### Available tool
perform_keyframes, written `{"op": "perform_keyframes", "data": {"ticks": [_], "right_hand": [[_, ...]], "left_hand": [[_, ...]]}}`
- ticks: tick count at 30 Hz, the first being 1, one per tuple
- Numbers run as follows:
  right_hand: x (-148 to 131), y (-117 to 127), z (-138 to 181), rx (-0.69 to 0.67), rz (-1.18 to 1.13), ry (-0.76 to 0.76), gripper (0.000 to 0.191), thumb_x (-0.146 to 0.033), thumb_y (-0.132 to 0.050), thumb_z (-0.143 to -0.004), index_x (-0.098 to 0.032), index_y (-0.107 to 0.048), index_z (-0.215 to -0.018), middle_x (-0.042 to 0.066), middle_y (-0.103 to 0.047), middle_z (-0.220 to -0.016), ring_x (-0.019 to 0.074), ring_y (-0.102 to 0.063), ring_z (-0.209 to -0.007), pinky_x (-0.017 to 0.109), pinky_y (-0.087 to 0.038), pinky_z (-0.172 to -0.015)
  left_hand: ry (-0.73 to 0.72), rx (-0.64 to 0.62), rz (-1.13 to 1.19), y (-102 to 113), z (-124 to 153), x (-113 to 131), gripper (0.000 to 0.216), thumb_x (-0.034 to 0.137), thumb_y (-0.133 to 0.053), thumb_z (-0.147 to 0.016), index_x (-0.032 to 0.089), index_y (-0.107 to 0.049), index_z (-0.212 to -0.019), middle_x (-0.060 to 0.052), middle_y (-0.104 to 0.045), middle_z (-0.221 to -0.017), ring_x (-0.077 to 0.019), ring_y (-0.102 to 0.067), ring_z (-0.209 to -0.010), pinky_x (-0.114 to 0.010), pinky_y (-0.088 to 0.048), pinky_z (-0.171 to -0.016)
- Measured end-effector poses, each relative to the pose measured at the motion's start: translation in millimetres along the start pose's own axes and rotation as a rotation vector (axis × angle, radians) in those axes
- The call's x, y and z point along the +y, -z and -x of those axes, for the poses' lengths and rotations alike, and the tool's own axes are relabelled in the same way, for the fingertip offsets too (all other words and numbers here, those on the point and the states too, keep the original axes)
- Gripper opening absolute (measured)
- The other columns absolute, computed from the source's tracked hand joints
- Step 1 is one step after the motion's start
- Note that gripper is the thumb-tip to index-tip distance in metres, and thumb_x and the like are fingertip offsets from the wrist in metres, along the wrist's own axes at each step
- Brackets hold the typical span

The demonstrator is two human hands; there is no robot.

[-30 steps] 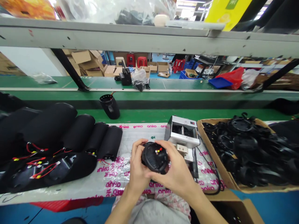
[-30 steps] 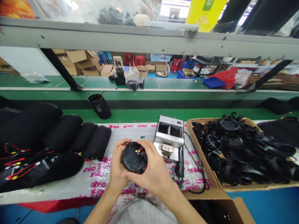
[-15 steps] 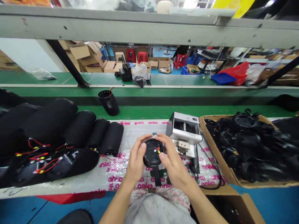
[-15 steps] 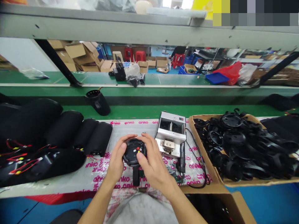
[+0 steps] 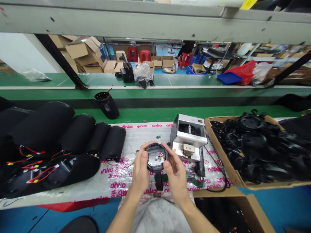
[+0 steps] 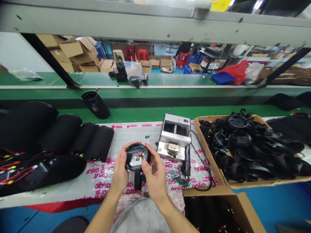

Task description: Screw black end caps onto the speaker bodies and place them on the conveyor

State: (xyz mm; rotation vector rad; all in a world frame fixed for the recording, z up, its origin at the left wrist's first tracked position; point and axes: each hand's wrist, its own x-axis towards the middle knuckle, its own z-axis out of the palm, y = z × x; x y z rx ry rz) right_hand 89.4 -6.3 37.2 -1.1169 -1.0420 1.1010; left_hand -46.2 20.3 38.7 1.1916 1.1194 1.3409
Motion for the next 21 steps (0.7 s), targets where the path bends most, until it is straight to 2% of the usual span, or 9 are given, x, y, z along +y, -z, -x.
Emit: {"op": "perform_keyframes", "data": {"ticks": [4,8,11,16,18,21], "right_hand": [[3,5,2,0.002,0.035,0.010,0.052,-0.050,-0.073,-0.105,-0.025,-0.068,-0.150,0.012,-0.066,-0.161,0.0303,-0.062,-0.151,0.052,-0.047,-0.133],[7,10,-1,-0.019,0.045,0.052,0.051,-0.054,-0.075,-0.102,-0.023,-0.071,-0.142,0.014,-0.071,-0.152,0.0323,-0.069,-0.142,0.053,-0.052,-0.128],[7,9,-3,-0.014,0.015,0.077,0.050,-0.055,-0.074,-0.102,-0.023,-0.070,-0.139,0.015,-0.073,-0.148,0.0314,-0.070,-0.140,0.050,-0.056,-0.124],[14,4,5,0.041,-0.044,0.132,0.053,-0.064,-0.068,-0.103,-0.023,-0.069,-0.138,0.016,-0.075,-0.144,0.0328,-0.072,-0.137,0.052,-0.059,-0.119],[19,4,10,0.073,-0.056,0.148,0.055,-0.065,-0.067,-0.102,-0.023,-0.069,-0.138,0.016,-0.074,-0.145,0.0337,-0.072,-0.137,0.054,-0.058,-0.120],[21,5,14,0.092,-0.053,0.150,0.052,-0.061,-0.070,-0.103,-0.023,-0.071,-0.139,0.015,-0.073,-0.148,0.0332,-0.070,-0.140,0.054,-0.056,-0.122]], "left_hand": [[-0.040,0.018,-0.006,-2,-4,1,0.051,0.063,-0.046,-0.114,0.023,-0.073,-0.130,-0.009,-0.077,-0.130,-0.0274,-0.071,-0.119,-0.038,-0.054,-0.105],[-0.085,-0.077,0.045,4,-13,0,0.049,0.066,-0.054,-0.110,0.022,-0.071,-0.124,-0.010,-0.077,-0.127,-0.0286,-0.072,-0.116,-0.037,-0.056,-0.099],[-0.099,-0.143,0.105,4,-17,-2,0.051,0.070,-0.059,-0.106,0.022,-0.068,-0.122,-0.011,-0.077,-0.124,-0.0300,-0.072,-0.116,-0.039,-0.057,-0.101],[-0.125,-0.114,0.144,-7,-14,1,0.052,0.072,-0.063,-0.101,0.022,-0.067,-0.116,-0.010,-0.074,-0.116,-0.0290,-0.073,-0.109,-0.039,-0.058,-0.097],[-0.140,-0.115,0.131,-7,-11,2,0.052,0.072,-0.062,-0.101,0.022,-0.068,-0.114,-0.010,-0.074,-0.116,-0.0296,-0.073,-0.110,-0.040,-0.058,-0.098],[-0.144,-0.152,0.103,-2,-6,0,0.058,0.075,-0.059,-0.101,0.022,-0.073,-0.122,-0.013,-0.075,-0.131,-0.0337,-0.071,-0.123,-0.044,-0.056,-0.109]]}}
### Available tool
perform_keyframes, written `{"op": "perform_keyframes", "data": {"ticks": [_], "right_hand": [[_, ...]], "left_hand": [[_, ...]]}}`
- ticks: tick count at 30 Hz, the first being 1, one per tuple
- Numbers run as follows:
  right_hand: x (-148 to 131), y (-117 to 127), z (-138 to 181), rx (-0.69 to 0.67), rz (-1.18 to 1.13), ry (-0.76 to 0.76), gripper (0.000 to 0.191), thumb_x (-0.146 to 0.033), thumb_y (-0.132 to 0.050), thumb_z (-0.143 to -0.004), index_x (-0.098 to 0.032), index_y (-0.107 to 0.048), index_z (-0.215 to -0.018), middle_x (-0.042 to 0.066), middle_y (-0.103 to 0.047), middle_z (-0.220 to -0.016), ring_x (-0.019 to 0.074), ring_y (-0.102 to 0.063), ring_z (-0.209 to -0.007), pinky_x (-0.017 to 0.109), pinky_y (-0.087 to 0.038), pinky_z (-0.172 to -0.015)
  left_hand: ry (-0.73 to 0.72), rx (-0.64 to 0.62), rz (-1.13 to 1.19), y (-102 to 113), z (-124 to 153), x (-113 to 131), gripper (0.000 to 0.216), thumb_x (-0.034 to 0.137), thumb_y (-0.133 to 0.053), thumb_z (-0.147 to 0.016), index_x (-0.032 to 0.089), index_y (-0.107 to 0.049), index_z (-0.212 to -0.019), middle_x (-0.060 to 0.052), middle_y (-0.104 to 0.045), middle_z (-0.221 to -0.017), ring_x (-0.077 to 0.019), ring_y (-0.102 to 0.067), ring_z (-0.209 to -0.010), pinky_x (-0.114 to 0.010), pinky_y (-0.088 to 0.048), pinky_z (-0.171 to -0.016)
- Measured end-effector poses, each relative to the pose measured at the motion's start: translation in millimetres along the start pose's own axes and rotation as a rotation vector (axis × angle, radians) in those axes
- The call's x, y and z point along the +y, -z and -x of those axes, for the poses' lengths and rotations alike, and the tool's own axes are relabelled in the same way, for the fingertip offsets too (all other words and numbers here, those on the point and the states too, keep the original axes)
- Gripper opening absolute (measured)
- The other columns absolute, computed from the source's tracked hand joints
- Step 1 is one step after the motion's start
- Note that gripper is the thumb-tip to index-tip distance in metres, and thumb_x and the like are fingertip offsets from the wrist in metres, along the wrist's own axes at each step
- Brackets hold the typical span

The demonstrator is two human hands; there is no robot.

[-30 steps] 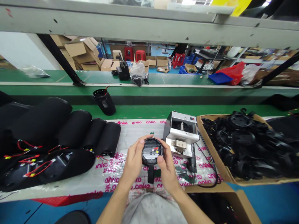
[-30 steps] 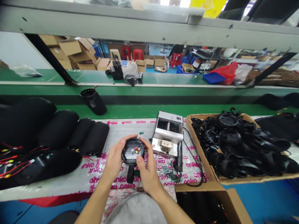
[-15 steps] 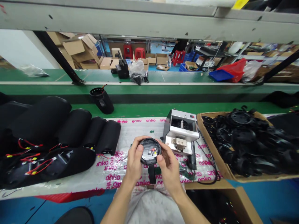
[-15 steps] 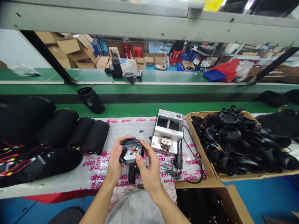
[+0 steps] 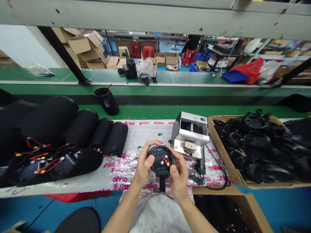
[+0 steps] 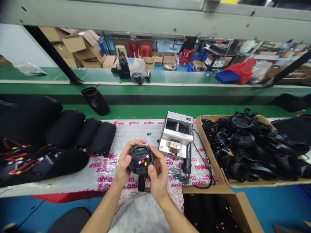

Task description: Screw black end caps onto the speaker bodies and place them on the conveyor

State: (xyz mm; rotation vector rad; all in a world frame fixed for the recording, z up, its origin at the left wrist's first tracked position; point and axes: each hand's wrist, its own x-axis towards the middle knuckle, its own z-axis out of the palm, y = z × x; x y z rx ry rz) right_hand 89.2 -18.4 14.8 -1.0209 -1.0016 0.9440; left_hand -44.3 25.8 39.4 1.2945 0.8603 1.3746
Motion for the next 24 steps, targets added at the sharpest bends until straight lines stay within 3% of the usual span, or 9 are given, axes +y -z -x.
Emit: {"op": "perform_keyframes", "data": {"ticks": [4,7,9,14,19,21,24], "right_hand": [[-7,-3,-4,-0.005,0.020,-0.019,0.045,-0.053,-0.073,-0.104,-0.024,-0.073,-0.139,0.013,-0.075,-0.146,0.0291,-0.071,-0.139,0.049,-0.058,-0.121],[-12,-8,-9,-0.011,0.038,-0.048,0.042,-0.046,-0.074,-0.105,-0.025,-0.072,-0.141,0.011,-0.074,-0.149,0.0261,-0.070,-0.141,0.046,-0.056,-0.124],[-13,-10,-11,-0.010,0.045,-0.061,0.042,-0.046,-0.073,-0.106,-0.025,-0.071,-0.141,0.012,-0.073,-0.151,0.0252,-0.069,-0.142,0.045,-0.055,-0.124],[-14,-17,-7,0.017,0.036,-0.054,0.043,-0.049,-0.066,-0.109,-0.024,-0.068,-0.144,0.012,-0.070,-0.155,0.0240,-0.065,-0.147,0.043,-0.052,-0.127],[-18,-16,-6,0.011,0.022,-0.060,0.042,-0.045,-0.070,-0.108,-0.028,-0.071,-0.146,0.008,-0.070,-0.156,0.0241,-0.066,-0.147,0.043,-0.053,-0.127],[-19,-14,-8,0.004,0.013,-0.065,0.041,-0.046,-0.073,-0.106,-0.030,-0.073,-0.144,0.007,-0.069,-0.158,0.0253,-0.065,-0.149,0.046,-0.051,-0.129],[-21,-12,-11,-0.006,-0.015,-0.090,0.038,-0.046,-0.078,-0.102,-0.033,-0.076,-0.138,0.006,-0.064,-0.163,0.0274,-0.057,-0.157,0.052,-0.043,-0.136]], "left_hand": [[0.082,0.093,-0.036,0,9,-7,0.054,0.061,-0.047,-0.112,0.023,-0.070,-0.144,-0.012,-0.074,-0.146,-0.0324,-0.068,-0.136,-0.045,-0.052,-0.118],[0.091,0.235,-0.054,-7,10,-10,0.049,0.052,-0.041,-0.115,0.023,-0.071,-0.141,-0.010,-0.076,-0.141,-0.0290,-0.071,-0.130,-0.041,-0.056,-0.112],[0.080,0.256,-0.102,-11,8,-8,0.049,0.051,-0.039,-0.116,0.022,-0.075,-0.133,-0.010,-0.078,-0.136,-0.0279,-0.073,-0.124,-0.039,-0.058,-0.107],[0.091,0.269,-0.178,-15,6,0,0.054,0.049,-0.033,-0.118,0.023,-0.077,-0.133,-0.008,-0.080,-0.137,-0.0270,-0.073,-0.125,-0.038,-0.056,-0.108],[0.113,0.260,-0.098,-14,8,0,0.048,0.043,-0.035,-0.116,0.020,-0.076,-0.129,-0.008,-0.079,-0.134,-0.0266,-0.073,-0.123,-0.036,-0.056,-0.104],[0.144,0.221,-0.037,-7,3,2,0.043,0.041,-0.039,-0.114,0.020,-0.075,-0.125,-0.008,-0.079,-0.128,-0.0260,-0.073,-0.118,-0.034,-0.056,-0.100],[0.202,0.062,0.017,10,-17,6,0.031,0.038,-0.050,-0.109,0.019,-0.075,-0.112,-0.006,-0.080,-0.118,-0.0251,-0.072,-0.113,-0.032,-0.053,-0.099]]}}
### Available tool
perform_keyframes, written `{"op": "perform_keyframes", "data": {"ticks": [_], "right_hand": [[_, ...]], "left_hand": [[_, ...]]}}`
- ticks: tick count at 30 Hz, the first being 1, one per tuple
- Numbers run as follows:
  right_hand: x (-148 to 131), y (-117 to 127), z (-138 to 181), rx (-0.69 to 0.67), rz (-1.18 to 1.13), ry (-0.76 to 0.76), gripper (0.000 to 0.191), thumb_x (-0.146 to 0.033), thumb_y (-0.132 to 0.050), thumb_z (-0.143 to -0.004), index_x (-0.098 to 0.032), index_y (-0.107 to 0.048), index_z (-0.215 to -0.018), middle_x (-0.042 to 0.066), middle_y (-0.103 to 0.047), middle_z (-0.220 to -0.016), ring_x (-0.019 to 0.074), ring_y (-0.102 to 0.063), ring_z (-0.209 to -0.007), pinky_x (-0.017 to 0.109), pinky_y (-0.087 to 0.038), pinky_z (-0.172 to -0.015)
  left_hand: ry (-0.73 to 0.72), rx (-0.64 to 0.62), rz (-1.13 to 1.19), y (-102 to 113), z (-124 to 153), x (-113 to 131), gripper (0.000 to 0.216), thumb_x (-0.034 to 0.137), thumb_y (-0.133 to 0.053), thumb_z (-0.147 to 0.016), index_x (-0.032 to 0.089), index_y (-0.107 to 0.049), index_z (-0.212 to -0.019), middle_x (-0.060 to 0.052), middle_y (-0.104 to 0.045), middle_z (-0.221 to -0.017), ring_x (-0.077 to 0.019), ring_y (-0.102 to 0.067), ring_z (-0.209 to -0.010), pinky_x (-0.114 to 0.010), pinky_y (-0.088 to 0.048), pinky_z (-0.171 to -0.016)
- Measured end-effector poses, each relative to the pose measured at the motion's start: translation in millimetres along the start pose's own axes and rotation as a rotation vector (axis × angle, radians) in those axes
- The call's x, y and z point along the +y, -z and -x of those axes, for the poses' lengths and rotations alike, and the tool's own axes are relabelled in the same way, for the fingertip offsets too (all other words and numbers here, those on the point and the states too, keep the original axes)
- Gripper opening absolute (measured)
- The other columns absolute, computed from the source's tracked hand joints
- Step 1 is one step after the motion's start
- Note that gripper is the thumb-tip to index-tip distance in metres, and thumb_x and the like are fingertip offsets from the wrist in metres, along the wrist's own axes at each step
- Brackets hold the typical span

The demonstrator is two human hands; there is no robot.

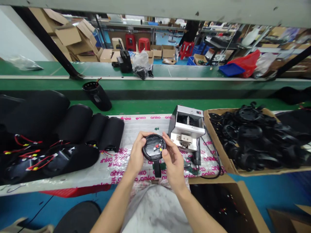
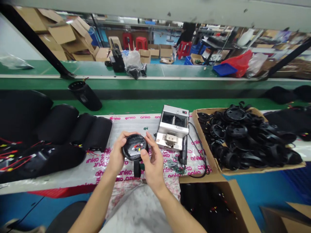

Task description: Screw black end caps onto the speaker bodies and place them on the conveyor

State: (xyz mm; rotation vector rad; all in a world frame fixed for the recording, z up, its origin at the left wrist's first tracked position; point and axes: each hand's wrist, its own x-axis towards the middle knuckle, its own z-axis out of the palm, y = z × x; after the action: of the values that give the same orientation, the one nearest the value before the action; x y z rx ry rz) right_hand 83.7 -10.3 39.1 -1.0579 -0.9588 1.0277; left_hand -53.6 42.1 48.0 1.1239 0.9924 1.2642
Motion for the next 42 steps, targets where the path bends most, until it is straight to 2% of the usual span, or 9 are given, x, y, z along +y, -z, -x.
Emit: {"op": "perform_keyframes", "data": {"ticks": [7,12,16,20,24,27,31,37,42], "right_hand": [[-3,4,-5,-0.006,-0.063,-0.070,0.041,-0.049,-0.083,-0.097,-0.029,-0.077,-0.132,0.011,-0.061,-0.166,0.0322,-0.052,-0.161,0.061,-0.036,-0.139],[3,4,-2,-0.009,-0.099,-0.100,0.044,-0.054,-0.085,-0.094,-0.027,-0.073,-0.127,0.013,-0.058,-0.168,0.0305,-0.050,-0.163,0.058,-0.036,-0.139],[-3,8,-3,0.002,-0.046,-0.098,0.051,-0.060,-0.089,-0.087,-0.026,-0.069,-0.118,0.016,-0.062,-0.163,0.0322,-0.061,-0.153,0.055,-0.048,-0.131],[-28,58,-29,0.050,0.101,-0.021,0.058,-0.078,-0.077,-0.087,-0.025,-0.067,-0.110,0.012,-0.078,-0.131,0.0286,-0.080,-0.117,0.048,-0.064,-0.109],[-42,144,-65,0.219,0.415,-0.048,0.045,-0.066,-0.069,-0.099,-0.022,-0.065,-0.102,0.002,-0.072,-0.087,0.0195,-0.071,-0.080,0.038,-0.063,-0.082],[-29,184,-80,0.210,0.661,-0.202,0.030,-0.044,-0.078,-0.101,-0.016,-0.070,-0.106,0.001,-0.069,-0.089,0.0167,-0.067,-0.081,0.036,-0.062,-0.083],[-4,195,-84,0.116,0.784,-0.366,0.024,-0.035,-0.078,-0.102,-0.015,-0.072,-0.114,0.004,-0.073,-0.105,0.0189,-0.072,-0.095,0.038,-0.064,-0.088],[-10,210,-71,-0.014,0.509,-0.421,0.026,-0.036,-0.080,-0.101,-0.014,-0.072,-0.112,0.002,-0.072,-0.094,0.0136,-0.069,-0.077,0.028,-0.061,-0.069],[-59,198,-53,0.021,0.080,-0.196,0.054,-0.062,-0.091,-0.074,-0.021,-0.075,-0.105,0.002,-0.070,-0.088,0.0182,-0.067,-0.073,0.032,-0.059,-0.064]], "left_hand": [[0.088,-0.413,0.057,17,-47,10,0.040,0.056,-0.067,-0.098,0.017,-0.075,-0.097,-0.010,-0.082,-0.111,-0.0288,-0.074,-0.103,-0.035,-0.054,-0.095],[0.088,-0.496,0.036,14,-46,9,0.049,0.058,-0.061,-0.100,0.014,-0.084,-0.101,-0.013,-0.085,-0.114,-0.0342,-0.075,-0.114,-0.040,-0.052,-0.107],[0.095,-0.490,0.082,14,-40,7,0.050,0.055,-0.060,-0.101,0.014,-0.088,-0.105,-0.012,-0.087,-0.110,-0.0317,-0.078,-0.102,-0.037,-0.056,-0.097],[0.131,-0.477,0.122,17,-34,4,0.053,0.057,-0.061,-0.101,0.012,-0.089,-0.105,-0.013,-0.087,-0.109,-0.0295,-0.078,-0.097,-0.033,-0.058,-0.091],[0.171,-0.482,0.110,22,-35,2,0.052,0.059,-0.064,-0.101,0.014,-0.090,-0.108,-0.013,-0.087,-0.114,-0.0300,-0.079,-0.098,-0.032,-0.060,-0.089],[0.195,-0.547,0.083,22,-39,3,0.054,0.061,-0.065,-0.100,0.014,-0.090,-0.110,-0.014,-0.087,-0.115,-0.0296,-0.079,-0.097,-0.031,-0.060,-0.087],[0.188,-0.556,0.121,17,-42,1,0.057,0.063,-0.064,-0.098,0.013,-0.090,-0.107,-0.015,-0.087,-0.112,-0.0290,-0.079,-0.095,-0.031,-0.060,-0.087],[0.189,-0.551,0.169,19,-39,-1,0.055,0.060,-0.064,-0.099,0.013,-0.088,-0.114,-0.015,-0.087,-0.112,-0.0292,-0.079,-0.094,-0.032,-0.060,-0.085],[0.213,-0.584,0.154,15,-41,2,0.055,0.056,-0.061,-0.098,0.010,-0.088,-0.111,-0.017,-0.085,-0.109,-0.0303,-0.076,-0.092,-0.034,-0.059,-0.084]]}}
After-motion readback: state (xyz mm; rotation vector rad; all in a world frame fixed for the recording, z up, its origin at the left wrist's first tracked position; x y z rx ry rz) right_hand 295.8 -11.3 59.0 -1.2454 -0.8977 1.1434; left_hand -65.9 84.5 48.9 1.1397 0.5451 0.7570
